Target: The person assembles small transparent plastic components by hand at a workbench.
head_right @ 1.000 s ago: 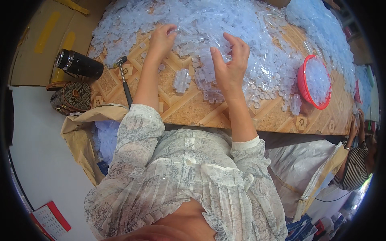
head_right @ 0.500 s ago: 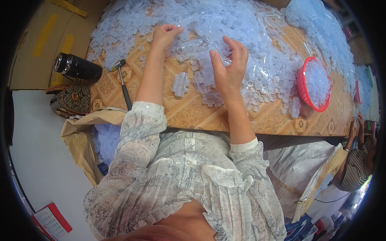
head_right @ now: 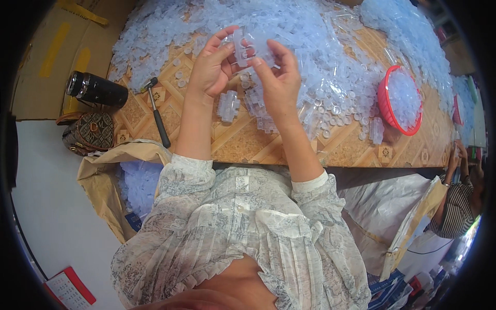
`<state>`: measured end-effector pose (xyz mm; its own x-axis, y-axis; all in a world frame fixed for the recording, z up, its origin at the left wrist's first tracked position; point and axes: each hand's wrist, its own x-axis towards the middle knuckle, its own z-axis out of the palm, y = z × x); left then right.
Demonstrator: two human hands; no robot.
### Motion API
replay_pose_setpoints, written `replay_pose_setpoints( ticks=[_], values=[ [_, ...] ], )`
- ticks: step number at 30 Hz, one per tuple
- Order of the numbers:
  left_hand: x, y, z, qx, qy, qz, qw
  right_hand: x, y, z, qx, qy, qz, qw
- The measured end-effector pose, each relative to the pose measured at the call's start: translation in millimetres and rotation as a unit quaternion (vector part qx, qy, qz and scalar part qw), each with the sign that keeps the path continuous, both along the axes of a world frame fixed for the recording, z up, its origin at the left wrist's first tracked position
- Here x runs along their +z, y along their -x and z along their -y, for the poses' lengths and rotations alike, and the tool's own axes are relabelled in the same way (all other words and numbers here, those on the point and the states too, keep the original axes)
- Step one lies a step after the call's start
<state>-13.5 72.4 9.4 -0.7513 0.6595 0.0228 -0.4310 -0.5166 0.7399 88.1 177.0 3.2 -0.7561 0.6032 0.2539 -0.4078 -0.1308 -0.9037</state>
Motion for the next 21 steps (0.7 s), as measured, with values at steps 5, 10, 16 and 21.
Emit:
replay_pose_setpoints(
  ticks=[5, 10, 16, 21],
  values=[
    [-3.0, -13.2, -4.5, 0.009, -0.043, 0.095, 0.995, -12.3, -2.5, -1.8, -0.051, -0.163, 0.063, 0.983],
    [-0.5, -28.4, -0.9, 0.050, 0.002, 0.043, 0.998, -0.6, -9.9, 11.4, -0.096, -0.283, 0.073, 0.951],
    [3.6, -35.7, 4.8, 0.034, -0.113, -0.004, 0.993, 0.6, -11.8, 14.6, -0.104, -0.235, 0.033, 0.966],
    [16.9, -44.9, 8.8, 0.018, -0.134, -0.002, 0.991, 14.0, -16.1, 20.9, -0.078, -0.355, 0.014, 0.932]
  ],
)
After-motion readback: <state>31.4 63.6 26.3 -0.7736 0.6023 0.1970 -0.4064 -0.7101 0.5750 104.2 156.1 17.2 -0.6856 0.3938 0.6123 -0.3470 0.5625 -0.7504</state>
